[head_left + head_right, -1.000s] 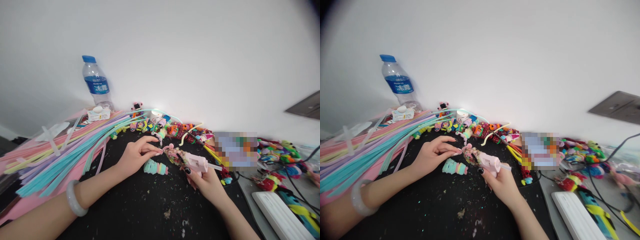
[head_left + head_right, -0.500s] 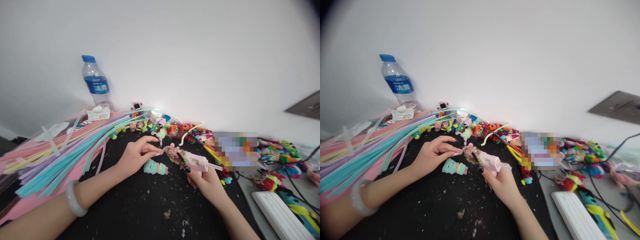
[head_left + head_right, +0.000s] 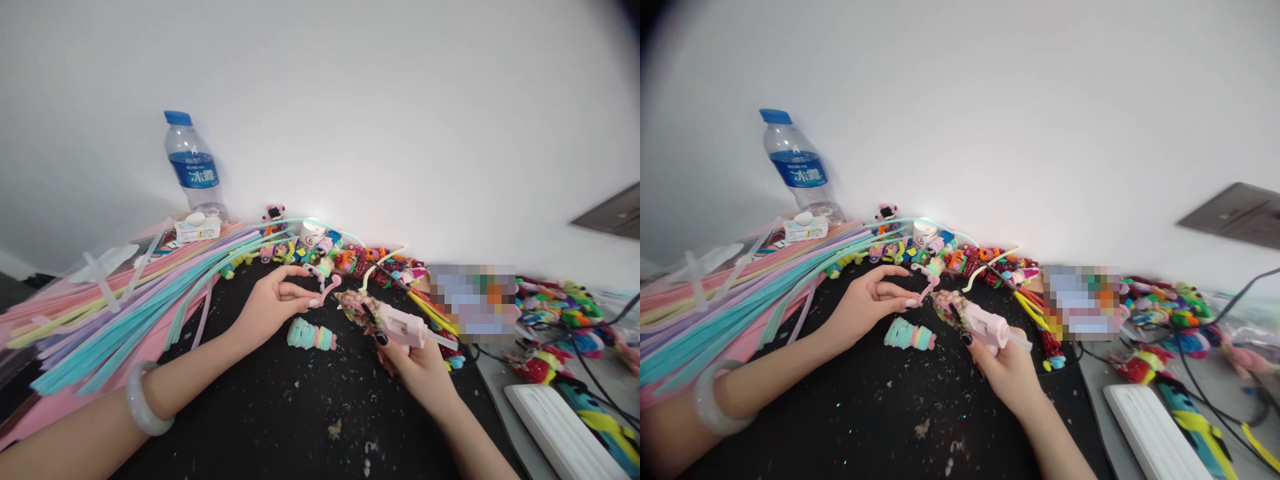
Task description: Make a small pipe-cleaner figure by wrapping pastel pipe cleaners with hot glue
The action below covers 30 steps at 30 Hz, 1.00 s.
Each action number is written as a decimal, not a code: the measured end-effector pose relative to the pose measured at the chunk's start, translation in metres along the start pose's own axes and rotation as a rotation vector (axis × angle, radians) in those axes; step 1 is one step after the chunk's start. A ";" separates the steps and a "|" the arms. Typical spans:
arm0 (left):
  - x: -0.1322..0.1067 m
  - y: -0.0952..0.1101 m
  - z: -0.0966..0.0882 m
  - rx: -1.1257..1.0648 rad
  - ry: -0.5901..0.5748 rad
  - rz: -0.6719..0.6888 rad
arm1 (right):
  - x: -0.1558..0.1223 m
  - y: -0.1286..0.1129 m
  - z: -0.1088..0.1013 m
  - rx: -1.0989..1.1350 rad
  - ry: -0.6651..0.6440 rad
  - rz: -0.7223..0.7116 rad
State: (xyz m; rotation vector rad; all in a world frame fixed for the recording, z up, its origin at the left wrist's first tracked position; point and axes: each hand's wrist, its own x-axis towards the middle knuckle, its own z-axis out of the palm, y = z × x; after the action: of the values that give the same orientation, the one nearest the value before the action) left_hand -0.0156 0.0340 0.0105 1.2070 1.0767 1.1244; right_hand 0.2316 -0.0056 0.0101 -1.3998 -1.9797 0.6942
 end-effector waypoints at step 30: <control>0.001 -0.003 -0.001 -0.086 -0.075 -0.057 | 0.005 -0.009 0.002 -0.110 0.091 -0.175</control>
State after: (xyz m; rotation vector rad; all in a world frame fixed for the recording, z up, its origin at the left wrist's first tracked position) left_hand -0.0166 0.0352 0.0076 1.1350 0.9898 1.0628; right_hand 0.2228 -0.0039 0.0160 -1.2774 -2.0644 0.4409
